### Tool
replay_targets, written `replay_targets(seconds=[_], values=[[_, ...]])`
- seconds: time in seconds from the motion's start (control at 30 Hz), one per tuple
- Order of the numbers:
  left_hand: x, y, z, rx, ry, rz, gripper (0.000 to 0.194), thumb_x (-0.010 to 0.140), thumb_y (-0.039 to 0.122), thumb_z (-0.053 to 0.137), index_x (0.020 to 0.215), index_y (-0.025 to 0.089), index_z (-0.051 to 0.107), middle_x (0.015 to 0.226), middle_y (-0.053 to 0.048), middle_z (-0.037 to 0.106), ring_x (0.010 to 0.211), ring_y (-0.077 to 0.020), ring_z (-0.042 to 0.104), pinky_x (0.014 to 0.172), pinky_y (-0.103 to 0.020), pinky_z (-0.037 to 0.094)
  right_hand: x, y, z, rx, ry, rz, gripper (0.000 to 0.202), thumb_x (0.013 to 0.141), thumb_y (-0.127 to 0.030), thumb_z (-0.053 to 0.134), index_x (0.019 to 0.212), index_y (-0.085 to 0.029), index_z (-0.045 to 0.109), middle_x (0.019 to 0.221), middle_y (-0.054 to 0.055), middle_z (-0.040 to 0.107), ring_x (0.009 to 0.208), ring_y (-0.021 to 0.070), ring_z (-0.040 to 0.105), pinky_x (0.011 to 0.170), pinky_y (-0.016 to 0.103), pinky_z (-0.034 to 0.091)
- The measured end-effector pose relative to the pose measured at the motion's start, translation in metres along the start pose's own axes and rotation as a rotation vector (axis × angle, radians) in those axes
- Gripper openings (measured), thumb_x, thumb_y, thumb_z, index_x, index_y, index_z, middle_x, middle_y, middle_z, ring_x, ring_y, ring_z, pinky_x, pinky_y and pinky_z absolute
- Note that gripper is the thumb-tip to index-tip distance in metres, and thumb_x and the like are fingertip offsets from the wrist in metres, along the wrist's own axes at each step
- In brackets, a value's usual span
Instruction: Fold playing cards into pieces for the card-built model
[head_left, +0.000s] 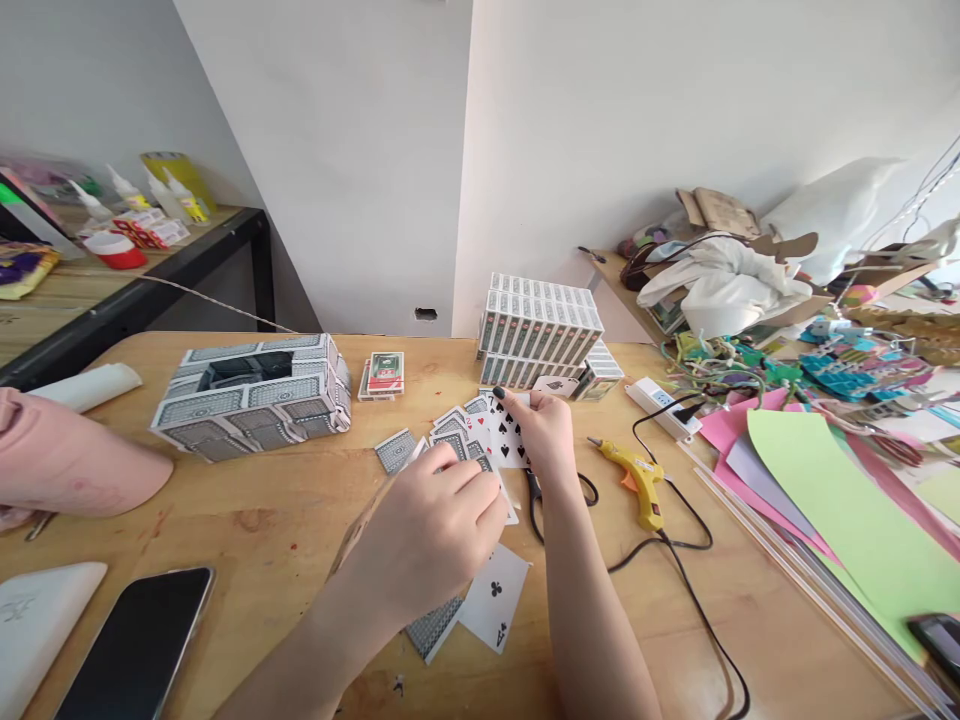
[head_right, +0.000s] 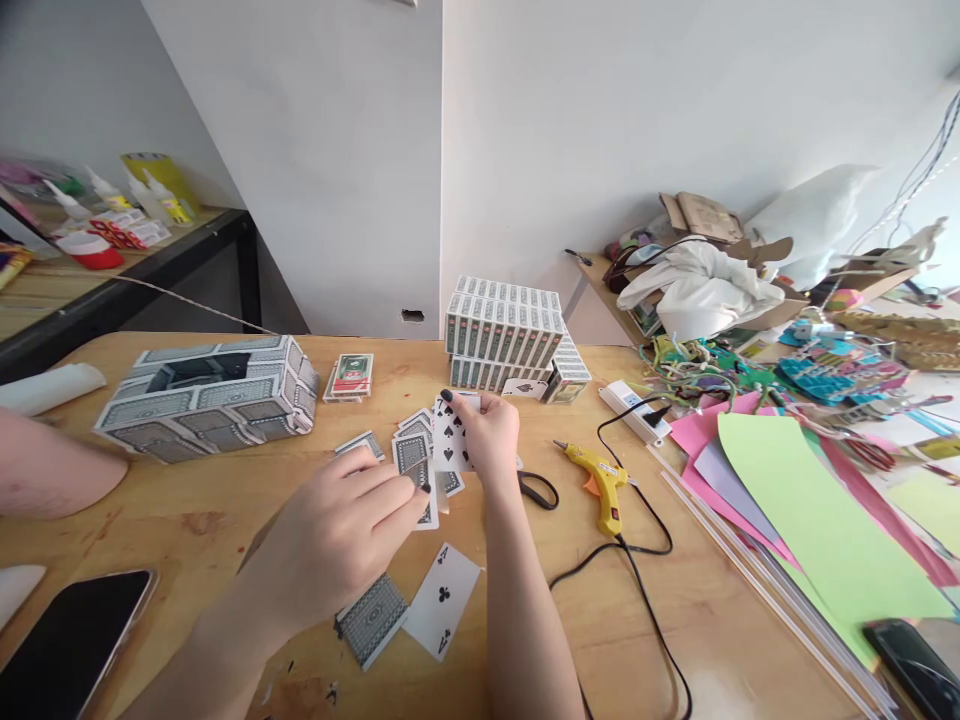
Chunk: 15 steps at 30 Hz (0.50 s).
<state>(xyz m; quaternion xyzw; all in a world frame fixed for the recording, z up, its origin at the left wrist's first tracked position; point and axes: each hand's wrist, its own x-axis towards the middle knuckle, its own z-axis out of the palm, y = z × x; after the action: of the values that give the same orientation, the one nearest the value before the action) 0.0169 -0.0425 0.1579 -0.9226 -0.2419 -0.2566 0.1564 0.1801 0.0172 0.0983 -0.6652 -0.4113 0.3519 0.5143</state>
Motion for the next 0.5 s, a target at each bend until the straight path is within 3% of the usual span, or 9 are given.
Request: replay_targets(seconds=[0.17, 0.27, 0.4, 0.5], values=[[-0.006, 0.002, -0.019, -0.225, -0.028, 0.017, 0.033, 0.079, 0.003, 0.040, 0.050, 0.019, 0.042, 0.051, 0.002, 0.041, 0.048, -0.0118, 0.030, 0.050, -0.031, 0.028, 0.007, 0.006, -0.004, -0.038, 0.210, -0.049, 0.037, 0.067, -0.049, 0.062, 0.065, -0.013, 0.061, 0.052, 0.000, 0.055, 0.047, 0.0102, 0.044, 0.042, 0.020, 0.035], [-0.010, -0.003, -0.021, -0.235, 0.030, -0.090, 0.024, 0.082, 0.013, 0.047, 0.059, 0.020, 0.051, 0.053, 0.002, 0.046, 0.051, -0.0120, 0.039, 0.053, -0.030, 0.033, 0.008, 0.008, -0.006, 0.130, 0.067, -0.012, 0.035, 0.069, -0.047, 0.061, 0.074, -0.013, 0.061, 0.059, 0.003, 0.062, 0.049, 0.0135, 0.053, 0.045, 0.023, 0.042], [-0.013, -0.021, -0.012, -0.128, 0.081, -0.382, 0.013, 0.083, 0.021, 0.052, 0.070, 0.020, 0.056, 0.057, 0.002, 0.054, 0.054, -0.0121, 0.047, 0.056, -0.028, 0.036, 0.007, 0.008, -0.001, 0.369, -0.178, 0.054, 0.035, 0.059, -0.035, 0.072, 0.086, -0.015, 0.059, 0.076, 0.006, 0.068, 0.062, 0.0194, 0.064, 0.054, 0.030, 0.051], [-0.014, -0.035, -0.005, -0.188, 0.079, -0.635, 0.011, 0.083, 0.022, 0.050, 0.086, 0.022, 0.060, 0.063, 0.002, 0.059, 0.056, -0.0115, 0.051, 0.055, -0.026, 0.038, 0.007, 0.013, 0.005, 0.369, -0.236, 0.065, 0.050, 0.051, -0.023, 0.075, 0.097, -0.018, 0.054, 0.084, 0.005, 0.069, 0.070, 0.0201, 0.066, 0.059, 0.032, 0.053]])
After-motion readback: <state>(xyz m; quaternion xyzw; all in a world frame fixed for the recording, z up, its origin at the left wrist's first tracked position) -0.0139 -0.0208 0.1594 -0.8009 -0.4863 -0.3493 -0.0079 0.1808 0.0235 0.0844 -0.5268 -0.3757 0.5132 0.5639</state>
